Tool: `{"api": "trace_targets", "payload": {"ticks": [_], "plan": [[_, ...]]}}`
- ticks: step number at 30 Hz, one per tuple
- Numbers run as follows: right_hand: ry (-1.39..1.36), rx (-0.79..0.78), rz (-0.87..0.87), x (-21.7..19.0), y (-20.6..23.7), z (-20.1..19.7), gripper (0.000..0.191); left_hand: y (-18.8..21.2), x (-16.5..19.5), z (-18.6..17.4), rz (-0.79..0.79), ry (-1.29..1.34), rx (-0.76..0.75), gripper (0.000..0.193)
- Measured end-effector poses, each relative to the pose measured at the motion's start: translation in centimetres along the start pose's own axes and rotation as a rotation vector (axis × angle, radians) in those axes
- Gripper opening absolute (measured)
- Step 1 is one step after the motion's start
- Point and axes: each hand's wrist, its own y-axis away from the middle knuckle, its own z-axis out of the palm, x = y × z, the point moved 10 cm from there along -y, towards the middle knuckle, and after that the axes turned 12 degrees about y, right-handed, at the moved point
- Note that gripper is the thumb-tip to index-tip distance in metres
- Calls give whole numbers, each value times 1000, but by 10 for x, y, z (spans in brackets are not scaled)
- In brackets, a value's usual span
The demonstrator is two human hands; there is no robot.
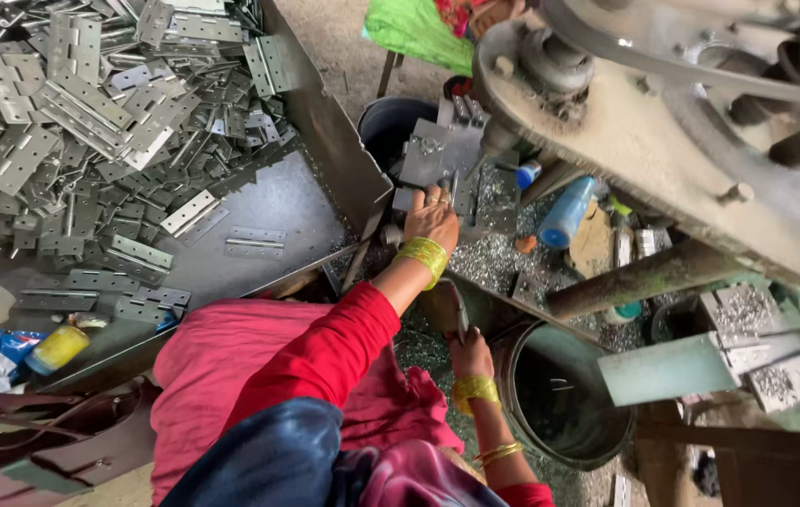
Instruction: The person repeatedly picks up small metal plates from a pile, places them into a press machine, and operates the lever to process them. After each cycle, the processed plate is removed and placed into a container. The task is performed continuously with a steady rhythm.
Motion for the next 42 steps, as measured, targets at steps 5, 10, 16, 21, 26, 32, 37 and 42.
{"api": "trace_targets", "payload": {"ticks": [5,10,16,21,26,32,37,42], "plan": [[126,60,-85,-15,-33,-54,45,-5,-4,16,-28,-67,-163,30],[154,57,87,-8,5,-25,50,-13,-6,17,-60,-46,-139,32],[129,9,-57,-25,-13,-44,51,-25,-12,17,-77,9,-136,38],[43,43,-69,-28,-4,-50,44,-27,-18,14,-138,-50,-133,40],[140,17,10,-18,9,-19,52,-25,-20,13,-148,125,-153,40],[189,26,-73,-14,-29,-48,55,-44,-12,9,-159,-159,-186,42],[205,69,21,5,-7,-11,52,-49,-1,19,-140,-178,-289,42],[173,25,-75,3,-21,-13,53,-43,-11,17,-148,-188,-264,42]]}}
